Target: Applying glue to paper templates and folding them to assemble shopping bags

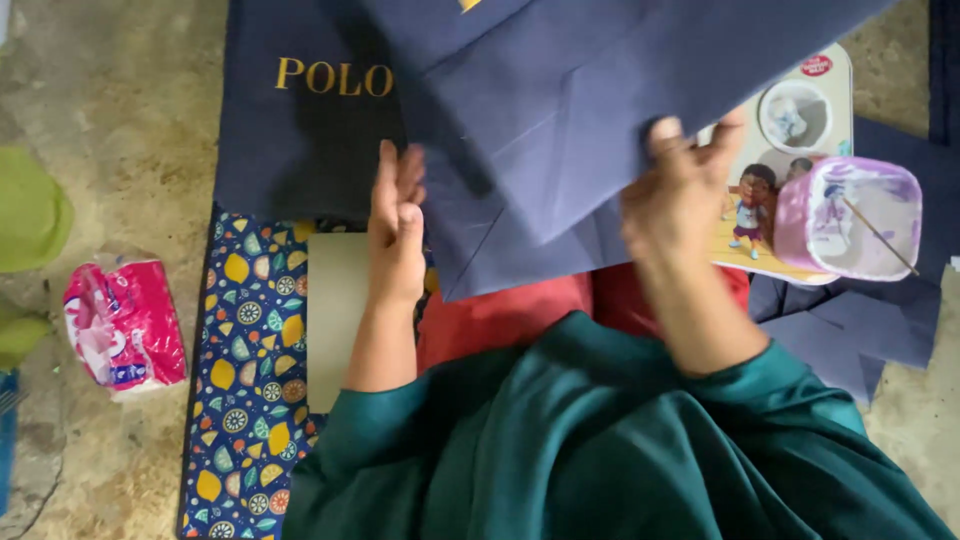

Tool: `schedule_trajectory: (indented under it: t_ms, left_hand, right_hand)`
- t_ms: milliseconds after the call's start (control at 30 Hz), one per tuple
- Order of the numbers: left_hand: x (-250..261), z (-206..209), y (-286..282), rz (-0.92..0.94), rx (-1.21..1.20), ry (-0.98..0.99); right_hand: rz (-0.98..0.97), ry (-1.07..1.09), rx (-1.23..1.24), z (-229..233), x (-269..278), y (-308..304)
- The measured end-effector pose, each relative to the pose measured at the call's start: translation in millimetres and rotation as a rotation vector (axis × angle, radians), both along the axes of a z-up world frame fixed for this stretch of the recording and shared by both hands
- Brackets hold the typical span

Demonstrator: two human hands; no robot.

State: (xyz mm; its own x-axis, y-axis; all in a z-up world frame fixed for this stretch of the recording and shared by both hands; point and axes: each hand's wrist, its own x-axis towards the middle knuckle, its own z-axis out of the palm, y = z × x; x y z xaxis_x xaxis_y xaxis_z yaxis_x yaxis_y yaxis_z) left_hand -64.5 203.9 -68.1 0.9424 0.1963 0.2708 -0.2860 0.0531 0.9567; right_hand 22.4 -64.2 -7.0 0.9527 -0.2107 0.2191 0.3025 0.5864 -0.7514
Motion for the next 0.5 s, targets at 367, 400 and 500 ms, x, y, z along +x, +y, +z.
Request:
schedule_trajectory:
  t_ms: [367, 400, 500]
  left_hand:
    - [12.6, -6.0, 21.5, -0.030, -0.144, -0.167]
    - [11.2, -1.1, 25.4, -0.071, -0.127, -0.179]
    - [7.0, 6.6, 31.6, -0.086, -0.157, -0.173]
  right_hand:
    - [0.071, 0.300, -0.056, -44.1, -5.5, 24.6]
    - [0.032, 0.314, -0.038, -47.0, 3.3, 14.4]
    - [-0.127, 0.377, 0.080, -14.8, 18.9, 4.0]
